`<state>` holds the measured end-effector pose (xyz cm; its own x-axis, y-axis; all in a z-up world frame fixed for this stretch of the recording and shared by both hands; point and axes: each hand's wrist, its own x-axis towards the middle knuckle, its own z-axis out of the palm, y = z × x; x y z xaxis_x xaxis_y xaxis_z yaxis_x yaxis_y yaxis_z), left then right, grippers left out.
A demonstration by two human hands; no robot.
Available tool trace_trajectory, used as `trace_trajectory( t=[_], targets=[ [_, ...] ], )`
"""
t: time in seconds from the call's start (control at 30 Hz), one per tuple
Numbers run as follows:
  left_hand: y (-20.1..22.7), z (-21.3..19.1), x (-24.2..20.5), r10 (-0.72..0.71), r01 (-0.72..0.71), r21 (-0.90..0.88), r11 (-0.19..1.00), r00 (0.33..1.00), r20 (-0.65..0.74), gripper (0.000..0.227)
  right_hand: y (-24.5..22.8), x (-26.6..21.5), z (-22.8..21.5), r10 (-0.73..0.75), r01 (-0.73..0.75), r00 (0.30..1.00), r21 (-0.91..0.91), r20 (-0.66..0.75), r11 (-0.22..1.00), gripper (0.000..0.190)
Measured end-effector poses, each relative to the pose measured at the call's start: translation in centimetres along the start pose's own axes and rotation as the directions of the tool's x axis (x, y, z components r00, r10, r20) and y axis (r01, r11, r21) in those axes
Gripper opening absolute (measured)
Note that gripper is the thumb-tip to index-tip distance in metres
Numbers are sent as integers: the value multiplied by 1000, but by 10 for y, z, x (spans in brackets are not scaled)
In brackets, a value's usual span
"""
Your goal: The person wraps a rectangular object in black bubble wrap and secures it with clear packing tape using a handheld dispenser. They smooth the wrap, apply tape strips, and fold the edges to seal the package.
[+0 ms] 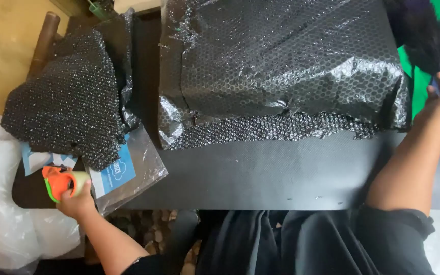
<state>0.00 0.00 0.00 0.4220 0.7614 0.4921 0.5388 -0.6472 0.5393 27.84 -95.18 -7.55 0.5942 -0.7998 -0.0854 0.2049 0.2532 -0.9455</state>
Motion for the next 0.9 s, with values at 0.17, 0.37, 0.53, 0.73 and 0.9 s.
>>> trace_trajectory(
  t=[0.17, 0.37, 0.53, 0.73, 0.9],
  targets=[
    [73, -44, -17, 218, -346, -490, 800, 929, -300, 50, -29, -39, 17, -80, 85, 995, -86, 63, 993, 43],
    [57, -40, -77, -111, -163, -718, 677, 942, -318, 47, -43, -73, 34, -690, 710, 691, -23, 215, 703, 20],
    [251, -36, -125, 365, 779, -380, -499, 587, 723, 79, -75, -201, 90, -773, 909, 376, -42, 511, 415, 19],
    [341, 59, -262, 791, 348, -935, 71, 552, 265, 93, -43, -276, 113, -386, 373, 183, 300, 904, 878, 87],
    [385, 99, -290, 880, 318, -908, 274, 297, 370, 86, -27, -262, 113, -272, -183, 267, 326, 925, 928, 100]
  ],
)
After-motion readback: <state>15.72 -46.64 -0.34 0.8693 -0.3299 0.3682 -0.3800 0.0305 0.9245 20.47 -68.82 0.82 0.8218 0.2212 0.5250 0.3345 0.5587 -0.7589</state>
